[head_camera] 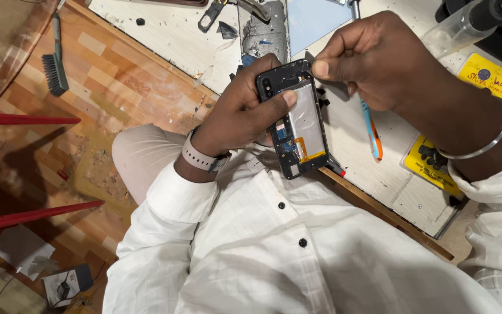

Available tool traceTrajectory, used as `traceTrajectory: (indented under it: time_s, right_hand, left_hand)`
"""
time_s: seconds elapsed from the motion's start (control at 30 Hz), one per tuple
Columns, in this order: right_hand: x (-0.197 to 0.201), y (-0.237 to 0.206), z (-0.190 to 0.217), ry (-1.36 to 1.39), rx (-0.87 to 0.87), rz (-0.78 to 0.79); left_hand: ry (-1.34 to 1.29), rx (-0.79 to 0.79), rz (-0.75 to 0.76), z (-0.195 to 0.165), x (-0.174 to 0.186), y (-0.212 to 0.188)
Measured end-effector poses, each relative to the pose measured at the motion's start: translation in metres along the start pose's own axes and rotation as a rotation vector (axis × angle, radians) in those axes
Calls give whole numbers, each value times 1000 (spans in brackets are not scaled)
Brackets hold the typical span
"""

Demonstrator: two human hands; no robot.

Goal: The person holds a disassembled smartphone with the battery exposed and uses a small pry tool to work along the edge of the phone's internal frame, prying and pressing components while turning the phone over to reach different sides. The person continues prying at the phone's edge throughout the episode.

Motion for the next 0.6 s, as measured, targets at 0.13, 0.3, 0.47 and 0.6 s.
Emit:
traceTrajectory:
  time_s: [0.13, 0.3, 0.47, 0.6]
  right_hand:
    - [-13, 2, -3, 280, -76, 131]
    - [0, -9, 23, -242, 155, -83]
    - [1, -11, 23, -277, 121, -105]
    - [-3, 1, 9, -43, 38, 1]
  left_hand:
    - [-59, 27, 10, 2, 0, -1]
    - [0, 20, -2, 1, 0, 2]
    - [-22, 94, 16, 6, -2, 1]
    - [16, 63, -4, 3, -2, 3]
Point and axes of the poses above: each hand's wrist, its own y-axis towards the middle knuckle, its own x-axis out of the back of the hand, z = x × y, the point moved 10 cm from there along y, towards the middle knuckle, and after that the axes turned 10 degrees about -z, right-handed, at the moved point
